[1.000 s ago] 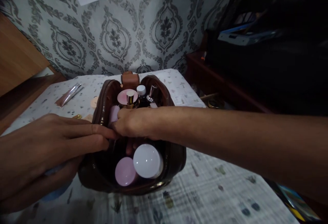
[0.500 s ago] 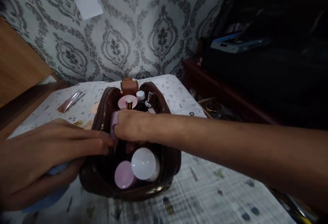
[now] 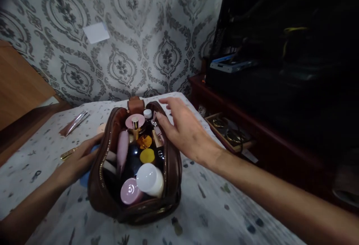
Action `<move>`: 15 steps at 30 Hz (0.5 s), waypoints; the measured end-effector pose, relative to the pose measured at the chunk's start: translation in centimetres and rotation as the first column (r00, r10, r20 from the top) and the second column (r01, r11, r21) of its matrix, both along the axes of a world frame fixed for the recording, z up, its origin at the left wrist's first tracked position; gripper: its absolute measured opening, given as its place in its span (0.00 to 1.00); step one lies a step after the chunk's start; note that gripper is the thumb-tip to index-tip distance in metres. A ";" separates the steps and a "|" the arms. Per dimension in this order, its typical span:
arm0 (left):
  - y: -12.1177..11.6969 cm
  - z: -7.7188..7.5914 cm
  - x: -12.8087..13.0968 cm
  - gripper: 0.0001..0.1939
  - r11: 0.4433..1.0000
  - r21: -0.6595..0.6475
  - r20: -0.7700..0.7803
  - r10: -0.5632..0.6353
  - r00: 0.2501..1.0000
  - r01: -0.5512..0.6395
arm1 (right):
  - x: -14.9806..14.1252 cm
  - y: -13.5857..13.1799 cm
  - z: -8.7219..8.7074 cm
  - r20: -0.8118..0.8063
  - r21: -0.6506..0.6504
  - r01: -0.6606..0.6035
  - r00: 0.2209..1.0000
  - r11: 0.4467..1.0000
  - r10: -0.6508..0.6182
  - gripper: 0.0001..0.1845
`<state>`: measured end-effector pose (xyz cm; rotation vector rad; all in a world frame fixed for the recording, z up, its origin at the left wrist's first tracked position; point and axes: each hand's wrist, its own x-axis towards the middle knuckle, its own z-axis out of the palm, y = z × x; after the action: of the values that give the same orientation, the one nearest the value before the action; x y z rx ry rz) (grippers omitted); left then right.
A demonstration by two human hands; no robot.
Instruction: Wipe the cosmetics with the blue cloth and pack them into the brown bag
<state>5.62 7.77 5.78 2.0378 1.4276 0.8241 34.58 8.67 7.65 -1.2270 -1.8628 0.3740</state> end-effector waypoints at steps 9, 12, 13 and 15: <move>0.3 0.0 1.0 0.23 0.995 -0.070 0.066 -0.064 0.996 0.068 | -1.6 0.0 -1.4 -0.110 -0.138 -0.113 0.989 0.984 0.098 0.22; 0.2 -0.7 0.6 0.25 0.996 -0.062 0.087 -0.055 0.995 0.061 | -1.3 0.3 -1.5 -0.126 -0.136 -0.109 0.988 0.985 0.092 0.23; 0.1 -1.0 0.4 0.25 0.996 -0.065 0.092 -0.055 0.994 0.061 | -1.2 0.3 -1.5 -0.139 -0.140 -0.111 0.986 0.984 0.091 0.22; -0.4 -1.7 -0.2 0.24 0.996 -0.076 0.083 -0.047 0.995 0.054 | -0.9 0.3 -1.5 -0.167 -0.161 -0.113 0.982 0.980 0.086 0.22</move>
<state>5.41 7.35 4.13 1.9515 1.3380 0.8076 33.63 8.92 6.12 -1.1810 -1.7871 0.6787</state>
